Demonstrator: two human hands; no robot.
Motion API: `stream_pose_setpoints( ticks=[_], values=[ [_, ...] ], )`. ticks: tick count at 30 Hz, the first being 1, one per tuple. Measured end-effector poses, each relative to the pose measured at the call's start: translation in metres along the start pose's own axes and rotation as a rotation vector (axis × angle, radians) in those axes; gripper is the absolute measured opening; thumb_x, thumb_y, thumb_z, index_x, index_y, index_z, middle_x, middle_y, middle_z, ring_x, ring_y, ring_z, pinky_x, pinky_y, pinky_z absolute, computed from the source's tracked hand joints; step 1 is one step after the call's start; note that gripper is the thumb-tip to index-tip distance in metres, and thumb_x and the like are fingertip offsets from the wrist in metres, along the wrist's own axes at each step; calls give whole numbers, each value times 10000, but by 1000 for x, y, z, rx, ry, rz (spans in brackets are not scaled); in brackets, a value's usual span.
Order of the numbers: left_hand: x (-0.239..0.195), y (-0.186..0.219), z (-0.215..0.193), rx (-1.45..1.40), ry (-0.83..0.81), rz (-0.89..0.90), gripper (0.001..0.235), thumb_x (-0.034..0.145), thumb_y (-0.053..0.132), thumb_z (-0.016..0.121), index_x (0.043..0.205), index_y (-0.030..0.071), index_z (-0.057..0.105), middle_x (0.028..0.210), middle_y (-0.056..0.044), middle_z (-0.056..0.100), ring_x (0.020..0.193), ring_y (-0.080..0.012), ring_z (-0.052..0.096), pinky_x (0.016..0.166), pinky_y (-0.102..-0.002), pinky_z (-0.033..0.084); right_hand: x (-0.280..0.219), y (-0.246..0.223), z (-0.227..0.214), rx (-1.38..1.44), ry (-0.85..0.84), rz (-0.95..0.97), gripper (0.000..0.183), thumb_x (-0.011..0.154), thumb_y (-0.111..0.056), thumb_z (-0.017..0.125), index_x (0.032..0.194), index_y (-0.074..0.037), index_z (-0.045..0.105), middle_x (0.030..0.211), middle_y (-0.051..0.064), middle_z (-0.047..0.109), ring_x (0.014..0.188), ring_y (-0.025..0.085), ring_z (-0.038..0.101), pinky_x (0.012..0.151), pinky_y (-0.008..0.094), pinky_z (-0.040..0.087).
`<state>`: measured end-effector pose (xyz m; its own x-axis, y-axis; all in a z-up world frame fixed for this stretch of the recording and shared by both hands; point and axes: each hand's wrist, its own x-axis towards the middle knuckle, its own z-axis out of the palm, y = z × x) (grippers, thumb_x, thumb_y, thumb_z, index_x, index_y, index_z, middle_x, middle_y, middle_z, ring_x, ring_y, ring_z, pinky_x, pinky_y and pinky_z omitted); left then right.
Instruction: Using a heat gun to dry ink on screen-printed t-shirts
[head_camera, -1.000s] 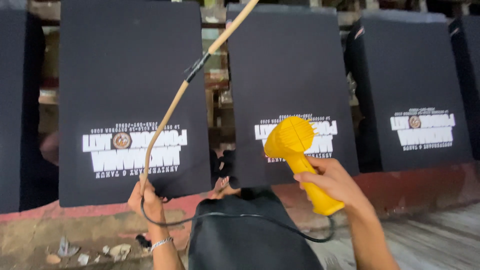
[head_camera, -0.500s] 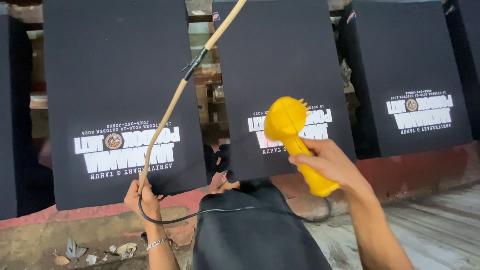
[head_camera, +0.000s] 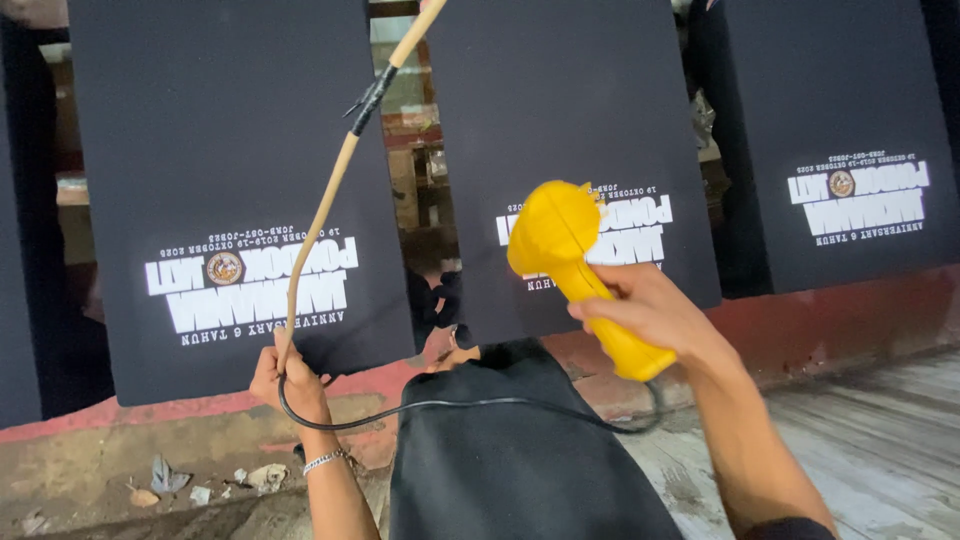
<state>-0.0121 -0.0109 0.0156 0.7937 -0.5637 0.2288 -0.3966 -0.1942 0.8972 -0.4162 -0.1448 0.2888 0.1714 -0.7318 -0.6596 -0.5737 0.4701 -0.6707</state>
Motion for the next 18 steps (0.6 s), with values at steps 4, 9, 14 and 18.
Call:
stream_pose_setpoints(
  ticks=[4, 9, 14, 18],
  values=[
    [2, 1, -2, 12, -15, -16, 542, 1113, 185, 721, 637, 53, 499, 526, -151, 426, 538, -209, 418, 603, -338, 385, 2, -6, 1, 19, 42, -48, 629, 734, -473, 753, 1150, -1, 731, 777, 210, 704, 613, 334, 698, 620, 424, 547],
    [3, -25, -2, 20, -19, -21, 537, 1118, 202, 718, 638, 70, 516, 511, -120, 383, 509, -208, 401, 593, -312, 358, -8, 10, -3, -53, -38, -4, 625, 686, -464, 766, 1152, -48, 771, 749, 182, 735, 638, 307, 703, 629, 433, 529],
    [5, -5, -1, -4, -33, -20, 505, 1092, 174, 690, 637, 79, 491, 509, -99, 357, 517, -174, 373, 598, -294, 338, -1, 7, -1, -32, 8, -41, 663, 740, -479, 731, 1222, -25, 711, 813, 195, 714, 697, 322, 699, 670, 433, 531],
    [4, -9, -1, 4, -31, -16, 507, 1076, 173, 716, 635, 70, 489, 522, -129, 386, 534, -207, 367, 604, -328, 350, -12, 13, -7, -53, -35, 15, 644, 706, -475, 748, 1180, -40, 747, 774, 192, 732, 627, 317, 703, 641, 424, 530]
  ],
)
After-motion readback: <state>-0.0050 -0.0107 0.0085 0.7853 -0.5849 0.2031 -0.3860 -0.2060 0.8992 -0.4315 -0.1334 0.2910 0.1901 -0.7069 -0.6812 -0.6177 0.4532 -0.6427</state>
